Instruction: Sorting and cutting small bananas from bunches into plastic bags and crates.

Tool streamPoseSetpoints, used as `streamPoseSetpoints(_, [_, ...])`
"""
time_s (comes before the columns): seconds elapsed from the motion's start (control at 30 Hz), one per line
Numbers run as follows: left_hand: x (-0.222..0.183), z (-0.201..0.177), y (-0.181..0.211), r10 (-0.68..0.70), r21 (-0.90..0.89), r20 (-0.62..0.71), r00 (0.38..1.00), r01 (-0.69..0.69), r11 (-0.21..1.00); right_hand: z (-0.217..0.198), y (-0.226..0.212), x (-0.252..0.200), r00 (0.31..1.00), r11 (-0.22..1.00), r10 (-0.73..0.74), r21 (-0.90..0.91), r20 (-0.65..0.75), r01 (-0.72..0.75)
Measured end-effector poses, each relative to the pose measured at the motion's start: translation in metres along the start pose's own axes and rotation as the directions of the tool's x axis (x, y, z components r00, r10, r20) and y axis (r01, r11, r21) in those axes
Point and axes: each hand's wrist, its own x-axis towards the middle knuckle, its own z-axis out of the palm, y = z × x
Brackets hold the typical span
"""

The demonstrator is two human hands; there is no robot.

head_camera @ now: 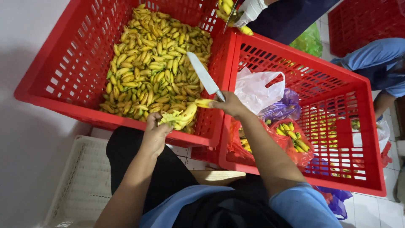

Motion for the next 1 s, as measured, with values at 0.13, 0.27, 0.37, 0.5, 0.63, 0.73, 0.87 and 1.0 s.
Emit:
streamPoseSetpoints(0.13, [-0.01,0.006,0.006,-0.019,-0.04,-0.034,0.999,0.017,0.999,0.013,0.051,0.005,0.993,0.996,0.084,-0.029,-0.08,-0.086])
streamPoseSetpoints(0.27, [-0.009,0.002,0.005,-0.084,-0.164,-0.016,0.996,0.08,0.983,0.024,0.057,0.004,0.968,0.985,0.164,-0.021,-0.192,-0.171])
streamPoseSetpoints(0.37, [-0.008,0.002,0.003,-0.124,-0.245,0.0,0.992,0.12,0.962,0.026,0.048,0.0,0.96,0.989,0.14,-0.003,-0.244,-0.145])
streamPoseSetpoints(0.5, [-0.015,0.006,0.006,-0.177,-0.31,0.016,0.984,0.174,0.935,0.034,0.035,-0.013,0.947,0.986,0.129,0.141,-0.294,-0.091])
streamPoseSetpoints(0.63, [-0.022,0.02,0.006,-0.243,-0.357,0.023,0.97,0.235,0.904,0.041,-0.019,-0.05,0.959,0.967,0.131,0.246,-0.253,-0.067])
streamPoseSetpoints(0.73, [-0.036,0.042,0.014,-0.262,-0.404,0.021,0.965,0.248,0.88,0.042,-0.024,-0.066,0.958,0.954,0.158,0.286,-0.238,-0.087])
streamPoseSetpoints(0.87, [-0.02,0.021,-0.035,-0.274,-0.446,0.021,0.962,0.254,0.858,0.04,-0.017,-0.092,0.944,0.957,0.124,0.29,-0.307,-0.032])
streamPoseSetpoints(1.0, [-0.021,0.019,-0.045,-0.312,-0.435,-0.016,0.95,0.275,0.857,0.042,0.022,-0.118,0.933,0.942,0.071,0.332,-0.354,0.054])
